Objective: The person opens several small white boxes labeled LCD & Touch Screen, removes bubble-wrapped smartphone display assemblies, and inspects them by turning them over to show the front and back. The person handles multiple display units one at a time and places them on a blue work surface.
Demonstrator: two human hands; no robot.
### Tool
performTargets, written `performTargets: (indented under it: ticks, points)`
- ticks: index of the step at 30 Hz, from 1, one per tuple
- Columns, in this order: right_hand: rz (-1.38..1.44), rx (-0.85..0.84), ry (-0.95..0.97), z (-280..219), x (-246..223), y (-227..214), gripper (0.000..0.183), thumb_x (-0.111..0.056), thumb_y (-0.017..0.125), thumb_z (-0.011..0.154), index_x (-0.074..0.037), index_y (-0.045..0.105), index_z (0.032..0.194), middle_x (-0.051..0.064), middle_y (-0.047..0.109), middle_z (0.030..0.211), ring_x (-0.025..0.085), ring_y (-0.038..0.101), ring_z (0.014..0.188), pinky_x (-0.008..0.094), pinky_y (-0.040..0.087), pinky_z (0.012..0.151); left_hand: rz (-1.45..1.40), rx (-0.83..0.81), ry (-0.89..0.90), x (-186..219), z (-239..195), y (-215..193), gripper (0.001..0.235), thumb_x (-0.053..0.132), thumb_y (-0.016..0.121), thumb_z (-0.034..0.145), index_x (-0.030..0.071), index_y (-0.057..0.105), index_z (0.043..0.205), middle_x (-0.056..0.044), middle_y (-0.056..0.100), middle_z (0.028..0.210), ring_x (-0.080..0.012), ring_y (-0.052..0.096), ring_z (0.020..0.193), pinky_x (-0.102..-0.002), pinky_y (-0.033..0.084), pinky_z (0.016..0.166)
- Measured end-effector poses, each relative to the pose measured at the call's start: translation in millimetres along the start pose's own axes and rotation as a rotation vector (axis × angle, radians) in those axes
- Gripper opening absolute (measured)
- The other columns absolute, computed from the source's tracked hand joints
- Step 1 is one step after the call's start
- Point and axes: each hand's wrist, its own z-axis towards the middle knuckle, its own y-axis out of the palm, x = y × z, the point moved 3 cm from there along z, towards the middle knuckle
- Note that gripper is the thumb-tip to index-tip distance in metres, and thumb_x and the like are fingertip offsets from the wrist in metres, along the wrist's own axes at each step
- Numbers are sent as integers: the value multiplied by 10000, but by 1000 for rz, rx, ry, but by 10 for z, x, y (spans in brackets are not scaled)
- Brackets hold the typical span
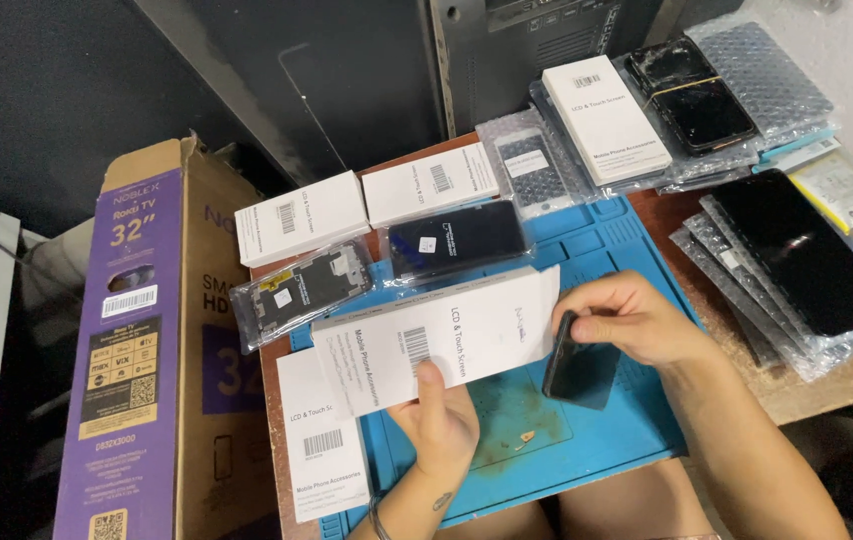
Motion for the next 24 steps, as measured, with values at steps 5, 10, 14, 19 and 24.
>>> performTargets:
  ticks: [5, 10, 14, 19, 24]
  points:
    - [106, 250, -126, -72, -5, -217, 233, -118, 671, 771, 70, 651, 908, 161, 681, 812, 216, 666, 693, 293, 569, 651, -33, -16, 105, 141, 116, -2, 578, 105, 548, 842, 12, 333, 1370, -120, 411, 1369, -299, 380, 1288, -451, 308, 1093]
    - [182, 326, -223, -152, -4, -321, 273, -140, 708, 749, 79, 646, 900, 137, 652, 762, 186, 642, 610, 247, 561, 583, -42, 81, -35, 152, 148, 21, 603, 96, 513, 808, -18, 322, 1368, -182, 431, 1354, -331, 416, 1251, -464, 381, 1026]
    - [166, 351, -254, -169, 0, -342, 272, -170, 705, 753, 58, 651, 891, 124, 655, 769, 163, 615, 615, 214, 495, 582, 57, 55, -31, 173, 170, 64, 553, 123, 530, 794, -14, 354, 1299, -145, 492, 1189, -270, 491, 1082, -389, 441, 908]
    - [98, 392, -248, -143, -23, -389, 263, -168, 700, 748, 50, 662, 891, 103, 664, 781, 138, 607, 697, 201, 463, 667, 93, 44, 33, 196, 267, -66, 700, 62, 506, 761, 20, 251, 1411, -153, 385, 1385, -277, 389, 1273, -415, 328, 1065]
    - [-21, 439, 209, -11, -166, -296, 152, -30, 661, 754, 49, 708, 875, 139, 715, 823, 152, 630, 719, 251, 495, 668, 420, 20, -194, 413, 630, -258, 183, 99, 624, 819, 38, 567, 982, 40, 464, 553, -71, 433, 527, -195, 354, 536]
